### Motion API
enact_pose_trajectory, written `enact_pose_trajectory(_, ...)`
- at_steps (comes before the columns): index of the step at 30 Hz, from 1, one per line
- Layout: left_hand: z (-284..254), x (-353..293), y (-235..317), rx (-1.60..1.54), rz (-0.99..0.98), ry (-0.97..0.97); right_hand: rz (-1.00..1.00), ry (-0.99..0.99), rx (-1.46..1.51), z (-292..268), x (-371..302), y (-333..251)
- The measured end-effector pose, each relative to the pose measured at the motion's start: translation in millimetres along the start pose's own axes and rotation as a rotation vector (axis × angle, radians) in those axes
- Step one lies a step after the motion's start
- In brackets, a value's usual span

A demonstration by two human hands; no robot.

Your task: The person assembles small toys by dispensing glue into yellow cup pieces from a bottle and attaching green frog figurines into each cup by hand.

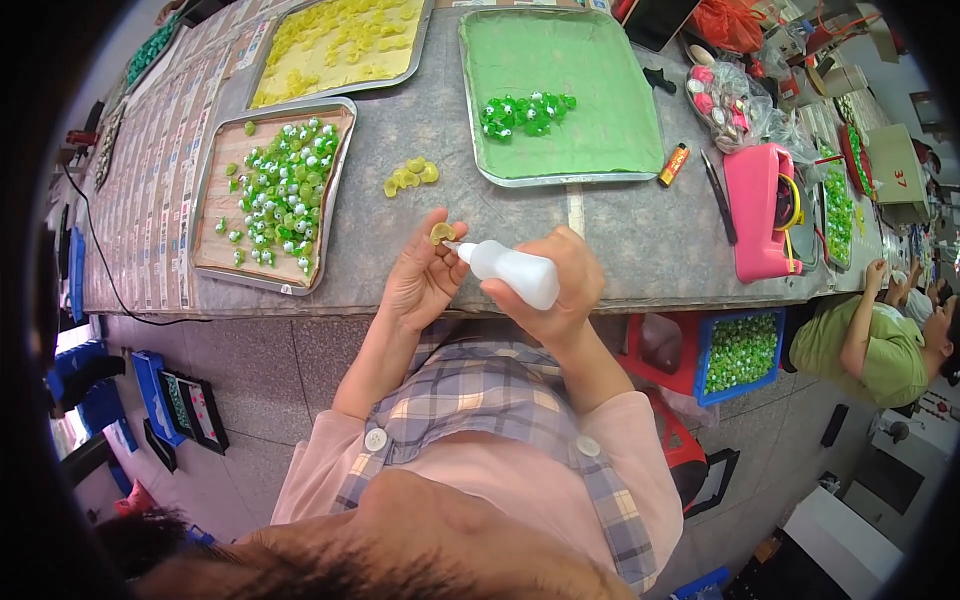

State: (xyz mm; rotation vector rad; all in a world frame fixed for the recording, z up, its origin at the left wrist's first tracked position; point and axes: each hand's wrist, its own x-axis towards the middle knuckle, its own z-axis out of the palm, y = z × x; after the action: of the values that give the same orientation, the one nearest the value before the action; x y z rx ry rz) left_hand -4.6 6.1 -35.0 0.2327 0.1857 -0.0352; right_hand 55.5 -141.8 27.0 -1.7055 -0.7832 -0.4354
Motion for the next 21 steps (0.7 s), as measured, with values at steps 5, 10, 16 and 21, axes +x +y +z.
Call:
enact_pose_trajectory(5,1.4,-1.2,0.2,0.007,0.004,0.014,-0.025,-0.043,-0.043,3.6,2.6,-2.0)
enact_pose_trajectory(10,5.5,-1.0,0.1,0.017,0.014,0.03,-0.002,0.009,-0.007,1.0,-0.4,3.5)
enact_pose_trajectory(16,11.1,-1.0,0.0,0.042,0.023,0.106,0.0,0.023,-0.019,1.9,-0.3,4.4)
enact_pose_trajectory(21,10.7,0.0,-1.4,0.061,0.023,0.103,0.004,-0.002,-0.009,2.5,1.5,1.7)
